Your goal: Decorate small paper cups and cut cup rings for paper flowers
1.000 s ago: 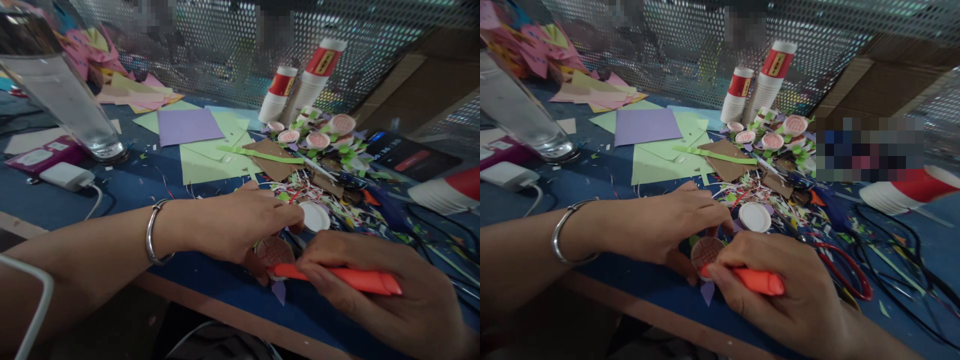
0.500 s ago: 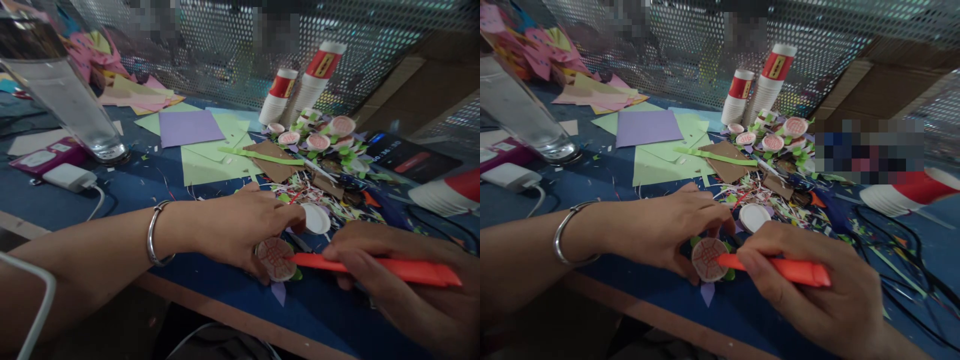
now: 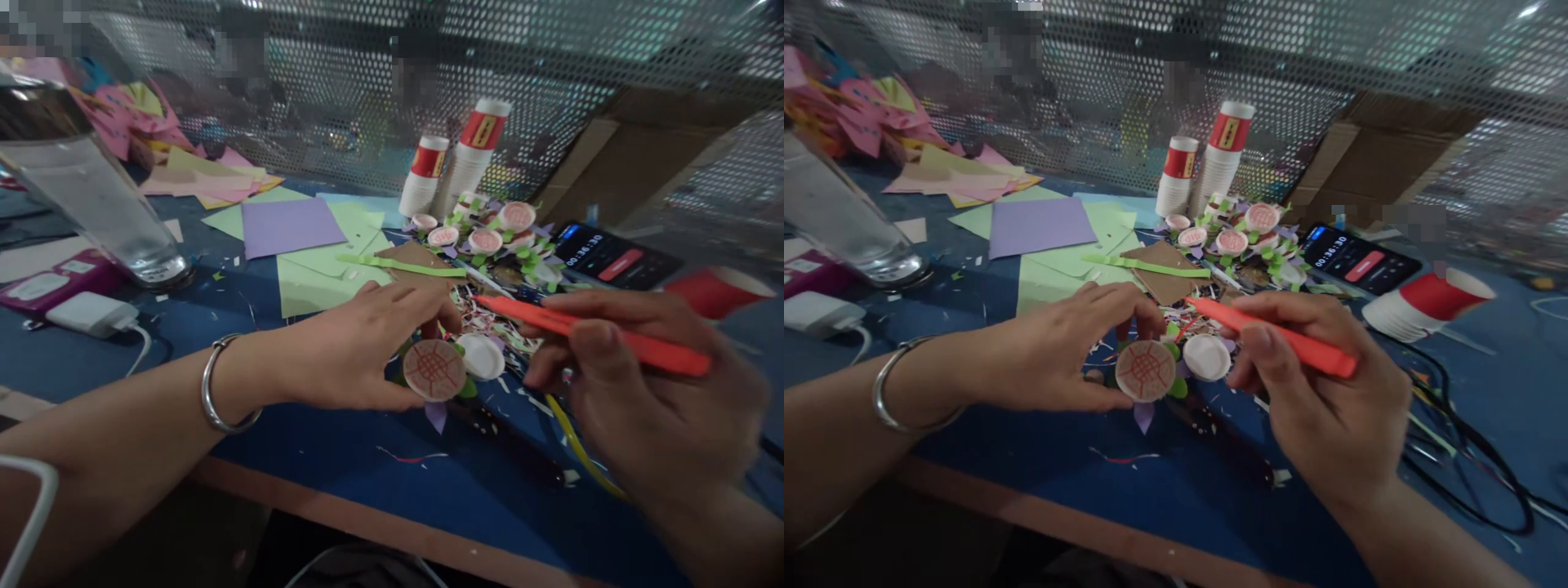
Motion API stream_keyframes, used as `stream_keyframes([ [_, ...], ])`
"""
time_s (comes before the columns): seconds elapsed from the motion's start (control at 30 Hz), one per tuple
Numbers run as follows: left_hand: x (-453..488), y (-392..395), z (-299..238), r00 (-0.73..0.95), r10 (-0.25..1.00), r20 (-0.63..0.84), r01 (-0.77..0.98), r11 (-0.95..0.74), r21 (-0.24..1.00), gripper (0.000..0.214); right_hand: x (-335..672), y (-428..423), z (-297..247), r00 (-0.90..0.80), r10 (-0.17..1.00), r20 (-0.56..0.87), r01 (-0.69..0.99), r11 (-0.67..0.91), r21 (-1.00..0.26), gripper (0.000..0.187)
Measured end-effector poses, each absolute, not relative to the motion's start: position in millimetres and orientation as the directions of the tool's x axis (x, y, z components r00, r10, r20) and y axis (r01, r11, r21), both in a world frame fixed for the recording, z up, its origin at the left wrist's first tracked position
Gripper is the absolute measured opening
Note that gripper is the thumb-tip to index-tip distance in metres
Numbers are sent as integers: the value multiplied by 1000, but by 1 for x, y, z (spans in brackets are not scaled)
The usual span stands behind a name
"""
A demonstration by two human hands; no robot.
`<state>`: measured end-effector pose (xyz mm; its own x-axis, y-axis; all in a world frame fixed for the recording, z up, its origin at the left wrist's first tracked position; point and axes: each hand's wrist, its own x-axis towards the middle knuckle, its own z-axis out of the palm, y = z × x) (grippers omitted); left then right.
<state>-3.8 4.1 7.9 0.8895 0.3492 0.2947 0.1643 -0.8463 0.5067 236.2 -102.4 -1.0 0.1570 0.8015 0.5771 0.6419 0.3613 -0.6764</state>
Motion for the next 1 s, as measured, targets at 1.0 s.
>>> stream_keyframes([
  [1.0, 9, 6, -5, 780, 600, 175, 171, -475, 863, 74, 228, -90, -5, 22, 871, 491, 700, 337, -629, 9],
])
